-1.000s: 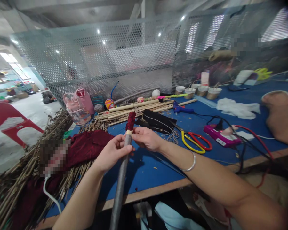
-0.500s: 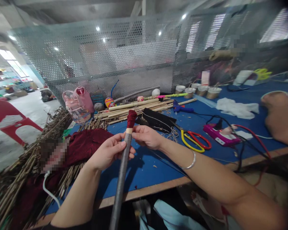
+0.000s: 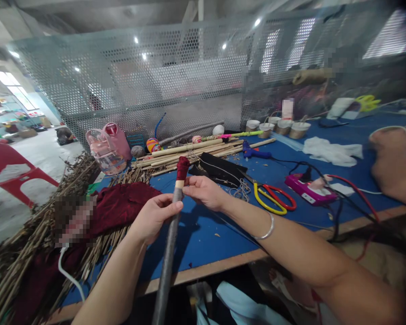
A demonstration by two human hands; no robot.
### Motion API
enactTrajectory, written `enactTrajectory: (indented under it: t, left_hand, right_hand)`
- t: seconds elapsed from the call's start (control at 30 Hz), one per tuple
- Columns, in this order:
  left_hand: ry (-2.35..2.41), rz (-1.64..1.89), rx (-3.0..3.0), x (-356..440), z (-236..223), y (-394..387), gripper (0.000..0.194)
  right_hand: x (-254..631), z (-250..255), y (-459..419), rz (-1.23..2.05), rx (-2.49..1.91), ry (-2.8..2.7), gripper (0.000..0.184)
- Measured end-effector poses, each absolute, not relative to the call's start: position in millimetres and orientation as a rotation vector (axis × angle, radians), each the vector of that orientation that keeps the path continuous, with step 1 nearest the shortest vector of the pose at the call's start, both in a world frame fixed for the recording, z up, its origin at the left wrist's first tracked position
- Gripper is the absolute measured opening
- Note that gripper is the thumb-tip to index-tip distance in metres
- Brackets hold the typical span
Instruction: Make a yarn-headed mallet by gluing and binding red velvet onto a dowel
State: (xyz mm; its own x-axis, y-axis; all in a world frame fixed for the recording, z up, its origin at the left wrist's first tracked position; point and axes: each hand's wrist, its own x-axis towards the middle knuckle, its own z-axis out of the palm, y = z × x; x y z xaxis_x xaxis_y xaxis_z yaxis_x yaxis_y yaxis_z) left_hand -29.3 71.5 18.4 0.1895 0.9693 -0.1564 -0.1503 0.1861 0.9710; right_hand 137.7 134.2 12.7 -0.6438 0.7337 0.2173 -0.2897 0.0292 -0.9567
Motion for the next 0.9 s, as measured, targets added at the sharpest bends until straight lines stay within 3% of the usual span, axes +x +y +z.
enactTrajectory:
  t: [0.37, 0.8, 0.9]
  left_hand:
    - [0.829, 0.98, 0.965, -31.4, 28.5, 67.1, 0.031]
    - [0.774, 1.079, 0.885, -25.9, 21.8, 66.6, 0.043]
    - [0.757, 1.069, 0.851, -23.8, 23.2, 65.2, 0.038]
  right_hand:
    - [139.4, 10.5, 136.2, 1.76, -0.577, -1.485, 0.038]
    - [143.1, 5.6, 134.8, 2.301, -0.335, -1.381, 0.044]
    - [144.2, 3.8, 136.1, 2.35, -0.289, -1.369, 0.041]
